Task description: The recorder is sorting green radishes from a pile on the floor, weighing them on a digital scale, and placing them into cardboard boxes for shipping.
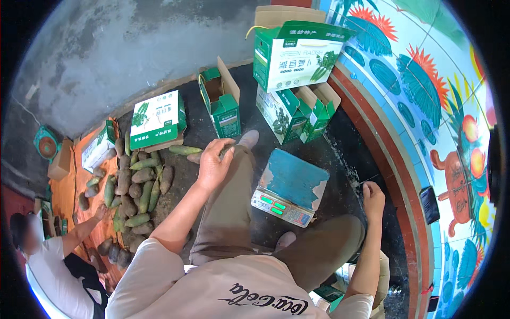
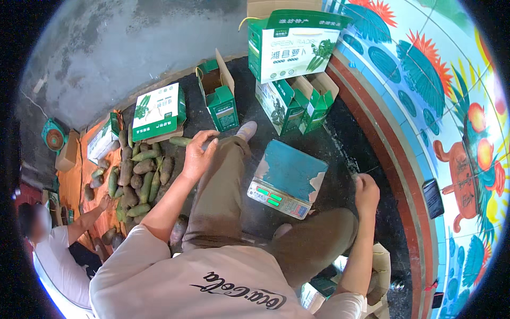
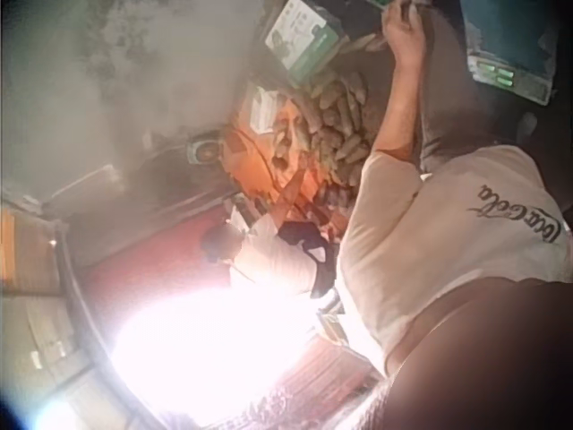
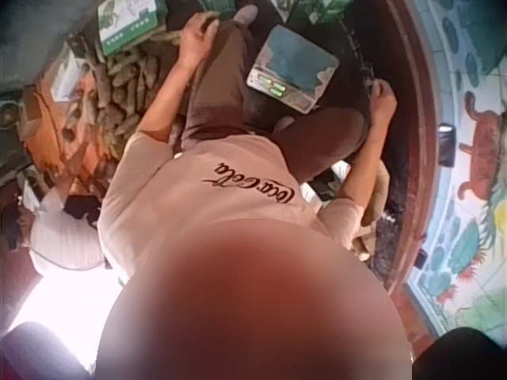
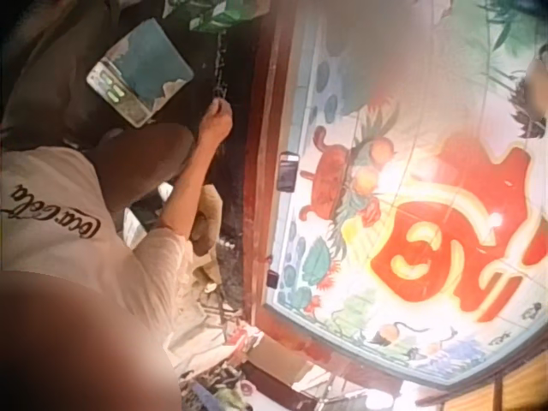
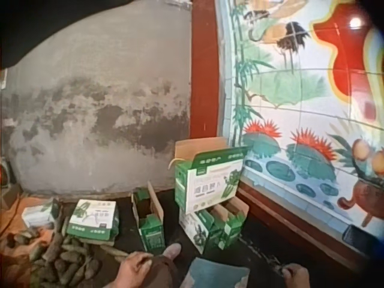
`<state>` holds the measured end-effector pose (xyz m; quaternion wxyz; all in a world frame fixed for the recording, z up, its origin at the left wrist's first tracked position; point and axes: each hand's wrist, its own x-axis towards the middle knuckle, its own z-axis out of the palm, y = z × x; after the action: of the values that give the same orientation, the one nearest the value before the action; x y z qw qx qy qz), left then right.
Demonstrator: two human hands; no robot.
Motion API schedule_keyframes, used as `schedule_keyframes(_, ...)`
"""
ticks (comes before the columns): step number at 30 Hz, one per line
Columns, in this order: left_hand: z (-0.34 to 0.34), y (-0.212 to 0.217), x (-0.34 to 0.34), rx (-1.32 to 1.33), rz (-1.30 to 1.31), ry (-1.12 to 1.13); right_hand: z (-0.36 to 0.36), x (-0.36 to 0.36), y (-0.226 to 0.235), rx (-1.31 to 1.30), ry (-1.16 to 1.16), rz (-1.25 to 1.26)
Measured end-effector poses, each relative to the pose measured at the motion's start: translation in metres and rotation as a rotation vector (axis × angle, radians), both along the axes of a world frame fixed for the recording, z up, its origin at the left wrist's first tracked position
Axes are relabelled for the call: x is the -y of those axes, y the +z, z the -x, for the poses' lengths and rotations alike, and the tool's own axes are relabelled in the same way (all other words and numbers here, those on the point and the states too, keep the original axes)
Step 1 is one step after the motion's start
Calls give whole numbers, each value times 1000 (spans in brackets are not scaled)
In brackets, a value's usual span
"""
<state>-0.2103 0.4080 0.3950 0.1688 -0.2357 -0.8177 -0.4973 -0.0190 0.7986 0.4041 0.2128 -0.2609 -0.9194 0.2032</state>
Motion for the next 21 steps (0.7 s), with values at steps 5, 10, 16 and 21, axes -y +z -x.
schedule_keyframes(5, 16, -4, -2, -57, -34, -3, 42, 47, 34, -44, 283, 50)
schedule_keyframes(10, 49, 10, -25, -124, -46, -23, 66, 67, 32, -53, 439, 83)
schedule_keyframes(16, 130, 53, -97, -251, 7, 11, 65, 48, -48, 19, 358, 268)
schedule_keyframes(21, 220, 86, -153, -330, 140, 144, 56, 65, -41, 14, 462, 146)
